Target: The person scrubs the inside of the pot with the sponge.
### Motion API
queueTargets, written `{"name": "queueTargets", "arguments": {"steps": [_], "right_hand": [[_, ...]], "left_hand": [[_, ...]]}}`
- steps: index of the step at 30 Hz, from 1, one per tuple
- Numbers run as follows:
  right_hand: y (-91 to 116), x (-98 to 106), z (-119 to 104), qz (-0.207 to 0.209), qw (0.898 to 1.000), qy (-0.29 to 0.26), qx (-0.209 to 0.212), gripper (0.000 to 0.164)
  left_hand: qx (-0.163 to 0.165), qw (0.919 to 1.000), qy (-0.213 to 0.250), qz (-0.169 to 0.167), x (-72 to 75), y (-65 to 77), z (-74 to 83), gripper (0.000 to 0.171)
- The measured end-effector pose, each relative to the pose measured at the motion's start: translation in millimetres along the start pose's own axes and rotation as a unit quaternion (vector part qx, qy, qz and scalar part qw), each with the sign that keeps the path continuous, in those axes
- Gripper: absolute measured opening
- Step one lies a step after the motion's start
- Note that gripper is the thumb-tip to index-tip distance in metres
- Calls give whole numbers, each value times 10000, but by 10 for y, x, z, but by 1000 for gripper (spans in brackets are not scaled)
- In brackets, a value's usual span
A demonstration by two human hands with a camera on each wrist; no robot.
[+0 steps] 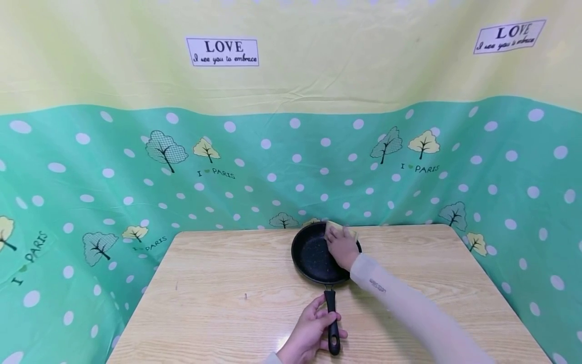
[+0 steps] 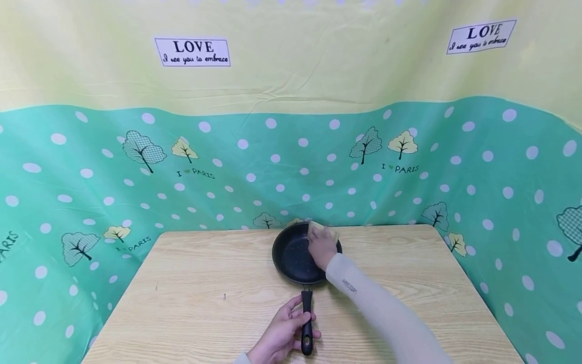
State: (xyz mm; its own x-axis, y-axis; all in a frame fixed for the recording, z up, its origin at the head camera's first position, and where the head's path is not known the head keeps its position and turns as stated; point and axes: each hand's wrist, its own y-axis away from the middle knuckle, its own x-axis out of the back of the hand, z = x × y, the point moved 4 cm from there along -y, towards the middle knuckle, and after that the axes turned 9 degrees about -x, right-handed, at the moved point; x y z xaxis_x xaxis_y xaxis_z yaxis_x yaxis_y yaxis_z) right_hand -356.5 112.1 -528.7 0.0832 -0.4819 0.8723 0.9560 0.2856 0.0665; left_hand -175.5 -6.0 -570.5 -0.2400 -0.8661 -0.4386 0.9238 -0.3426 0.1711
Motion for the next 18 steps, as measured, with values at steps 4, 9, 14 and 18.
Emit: {"name": "queueTargets", "arguments": {"steps": [4,9,14,18], "right_hand": [[42,-12,35,-47,9999,-100,10,40],[84,-2,79,-312,9977,-601,74,34],[135,69,138,-715,9918,-1055,82,36],[175,123,172,-1009,9875,-1207,75,35]], "left_hand": [[41,10000,17,-3,0,4,0,63],[13,10000,46,16,-4,10,3,62],[6,10000,48,61,-11,3,14,62],[-4,10000,55,71,-15,-1,21,64]]}}
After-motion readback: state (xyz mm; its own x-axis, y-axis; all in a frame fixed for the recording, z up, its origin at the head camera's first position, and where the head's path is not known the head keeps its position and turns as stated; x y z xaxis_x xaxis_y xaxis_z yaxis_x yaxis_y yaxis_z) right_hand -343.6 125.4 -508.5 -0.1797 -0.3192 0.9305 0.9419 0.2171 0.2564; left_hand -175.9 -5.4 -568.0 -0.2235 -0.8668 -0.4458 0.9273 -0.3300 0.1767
